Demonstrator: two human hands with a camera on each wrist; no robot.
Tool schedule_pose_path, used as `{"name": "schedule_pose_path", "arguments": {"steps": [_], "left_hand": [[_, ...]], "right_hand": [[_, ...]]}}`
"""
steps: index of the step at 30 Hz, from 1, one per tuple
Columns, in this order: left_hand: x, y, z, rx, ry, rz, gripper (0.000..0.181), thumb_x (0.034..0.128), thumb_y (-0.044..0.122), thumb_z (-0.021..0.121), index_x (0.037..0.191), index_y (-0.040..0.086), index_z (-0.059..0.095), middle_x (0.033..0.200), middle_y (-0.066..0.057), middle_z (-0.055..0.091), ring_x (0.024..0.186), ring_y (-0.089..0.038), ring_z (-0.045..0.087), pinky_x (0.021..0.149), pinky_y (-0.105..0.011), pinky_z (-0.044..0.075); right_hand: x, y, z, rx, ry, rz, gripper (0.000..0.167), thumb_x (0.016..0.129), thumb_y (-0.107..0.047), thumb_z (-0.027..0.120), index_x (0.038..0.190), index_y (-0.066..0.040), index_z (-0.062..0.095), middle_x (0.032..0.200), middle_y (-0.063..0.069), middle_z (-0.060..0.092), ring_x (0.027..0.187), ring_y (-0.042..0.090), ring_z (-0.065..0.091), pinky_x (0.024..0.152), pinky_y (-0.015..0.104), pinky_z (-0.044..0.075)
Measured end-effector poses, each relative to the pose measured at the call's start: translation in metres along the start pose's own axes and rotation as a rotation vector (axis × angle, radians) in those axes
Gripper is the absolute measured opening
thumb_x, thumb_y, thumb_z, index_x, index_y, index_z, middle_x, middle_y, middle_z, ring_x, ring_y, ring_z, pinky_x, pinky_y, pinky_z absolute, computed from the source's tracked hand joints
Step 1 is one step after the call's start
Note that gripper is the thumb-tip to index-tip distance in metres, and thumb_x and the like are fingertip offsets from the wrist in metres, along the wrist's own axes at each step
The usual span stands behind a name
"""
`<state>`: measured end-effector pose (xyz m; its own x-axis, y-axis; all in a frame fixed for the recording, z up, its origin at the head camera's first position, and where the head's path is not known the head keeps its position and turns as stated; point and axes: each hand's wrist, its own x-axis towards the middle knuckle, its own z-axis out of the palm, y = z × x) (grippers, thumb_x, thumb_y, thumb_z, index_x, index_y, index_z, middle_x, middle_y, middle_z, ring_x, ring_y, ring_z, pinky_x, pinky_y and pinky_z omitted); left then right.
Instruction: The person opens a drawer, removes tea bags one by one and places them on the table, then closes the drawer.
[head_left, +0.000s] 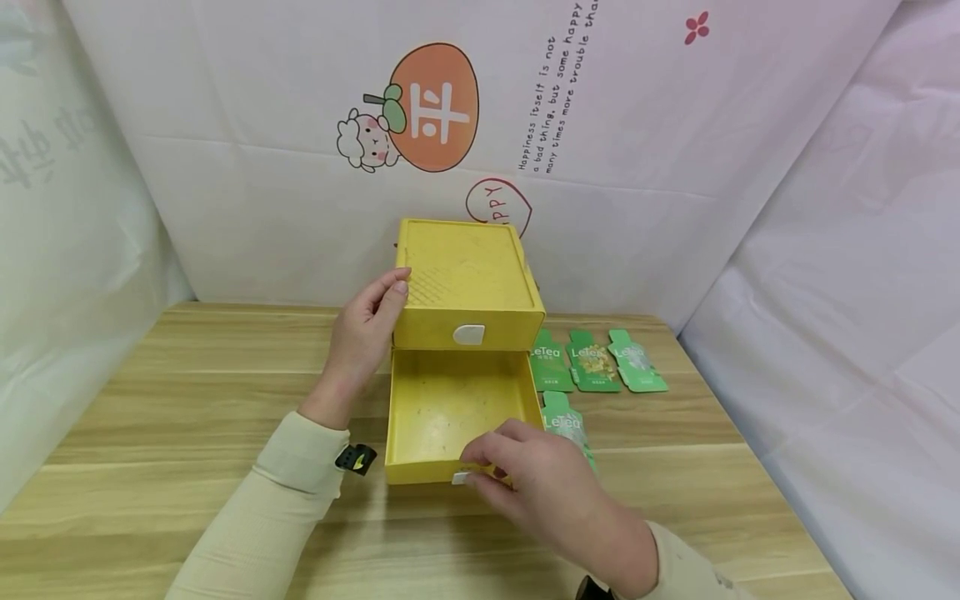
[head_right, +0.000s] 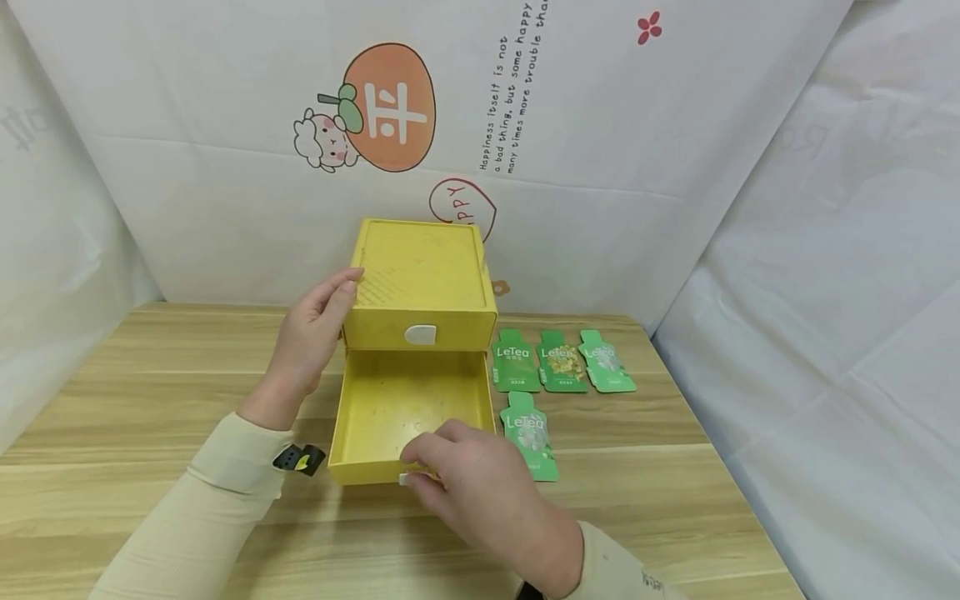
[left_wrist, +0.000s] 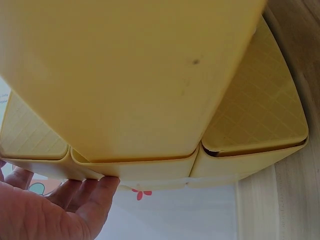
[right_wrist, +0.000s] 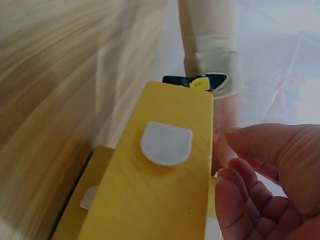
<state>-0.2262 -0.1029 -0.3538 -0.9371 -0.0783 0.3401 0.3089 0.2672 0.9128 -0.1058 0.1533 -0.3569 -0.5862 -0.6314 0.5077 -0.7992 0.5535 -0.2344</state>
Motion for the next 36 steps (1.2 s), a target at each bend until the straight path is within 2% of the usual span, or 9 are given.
{"name": "schedule_pose_path", "arguments": {"steps": [6, 10, 14, 17, 20, 22, 29, 36], "left_hand": [[0.0, 0.0, 0.0, 0.004, 0.001, -0.006, 0.05, 0.1086, 0.052, 0.048, 0.148, 0.024, 0.061, 0.147, 0.0, 0.062, 0.131, -0.018, 0.058, 0.11, -0.044, 0.047], [0.0, 0.0, 0.0, 0.003, -0.001, -0.005, 0.05, 0.1086, 0.052, 0.048, 0.149, 0.024, 0.06, 0.147, 0.0, 0.062, 0.132, -0.018, 0.057, 0.11, -0.045, 0.047], [0.001, -0.001, 0.0, 0.002, -0.003, -0.007, 0.05, 0.1088, 0.052, 0.048, 0.149, 0.025, 0.06, 0.147, 0.0, 0.062, 0.132, -0.019, 0.057, 0.11, -0.045, 0.047], [0.0, -0.001, 0.0, 0.0, -0.004, -0.008, 0.049, 0.1088, 0.051, 0.048, 0.148, 0.025, 0.061, 0.146, 0.0, 0.062, 0.132, -0.019, 0.057, 0.11, -0.045, 0.047], [0.0, -0.001, 0.0, 0.002, -0.004, -0.008, 0.049, 0.1089, 0.051, 0.048, 0.149, 0.025, 0.06, 0.146, 0.0, 0.062, 0.132, -0.019, 0.057, 0.11, -0.045, 0.047], [0.0, -0.002, 0.0, 0.002, -0.004, -0.011, 0.049, 0.109, 0.051, 0.048, 0.148, 0.025, 0.06, 0.146, 0.0, 0.063, 0.132, -0.019, 0.058, 0.11, -0.045, 0.047], [0.001, -0.003, 0.0, -0.002, -0.006, -0.011, 0.049, 0.1089, 0.051, 0.048, 0.149, 0.025, 0.06, 0.146, -0.001, 0.063, 0.132, -0.02, 0.058, 0.109, -0.046, 0.047], [0.001, -0.002, 0.001, -0.002, 0.0, -0.011, 0.051, 0.1081, 0.054, 0.048, 0.149, 0.026, 0.06, 0.145, 0.001, 0.063, 0.13, -0.018, 0.058, 0.109, -0.044, 0.047]], "right_hand": [[-0.003, -0.001, 0.01, -0.148, 0.075, -0.12, 0.024, 0.078, -0.018, 0.093, 0.093, -0.024, 0.075, 0.083, -0.01, 0.067, 0.069, 0.002, 0.064, 0.059, 0.014, 0.051], [-0.005, -0.002, 0.016, -0.231, 0.099, -0.149, 0.026, 0.076, -0.019, 0.094, 0.093, -0.024, 0.075, 0.083, -0.01, 0.069, 0.069, 0.003, 0.066, 0.059, 0.018, 0.054], [-0.007, -0.003, 0.02, -0.332, 0.14, -0.195, 0.026, 0.075, -0.019, 0.094, 0.092, -0.023, 0.075, 0.082, -0.009, 0.068, 0.065, 0.005, 0.065, 0.053, 0.019, 0.053], [-0.009, -0.003, 0.022, -0.394, 0.153, -0.236, 0.008, 0.094, -0.012, 0.074, 0.094, -0.02, 0.074, 0.084, -0.007, 0.068, 0.064, 0.007, 0.064, 0.049, 0.022, 0.053], [-0.011, -0.003, 0.025, -0.431, 0.156, -0.269, 0.032, 0.109, -0.007, 0.045, 0.096, -0.017, 0.073, 0.086, -0.005, 0.069, 0.063, 0.009, 0.065, 0.049, 0.023, 0.053], [-0.012, -0.003, 0.028, -0.464, 0.179, -0.299, 0.043, 0.112, -0.006, 0.034, 0.095, -0.016, 0.072, 0.086, -0.004, 0.069, 0.061, 0.009, 0.065, 0.049, 0.024, 0.053], [-0.014, -0.002, 0.034, -0.5, 0.201, -0.324, 0.039, 0.109, -0.001, 0.037, 0.092, -0.014, 0.069, 0.085, -0.002, 0.065, 0.058, 0.011, 0.059, 0.048, 0.024, 0.05], [-0.012, 0.001, 0.036, -0.481, 0.199, -0.316, 0.041, 0.109, 0.0, 0.034, 0.091, -0.015, 0.068, 0.083, -0.002, 0.062, 0.057, 0.011, 0.056, 0.043, 0.022, 0.045]]}}
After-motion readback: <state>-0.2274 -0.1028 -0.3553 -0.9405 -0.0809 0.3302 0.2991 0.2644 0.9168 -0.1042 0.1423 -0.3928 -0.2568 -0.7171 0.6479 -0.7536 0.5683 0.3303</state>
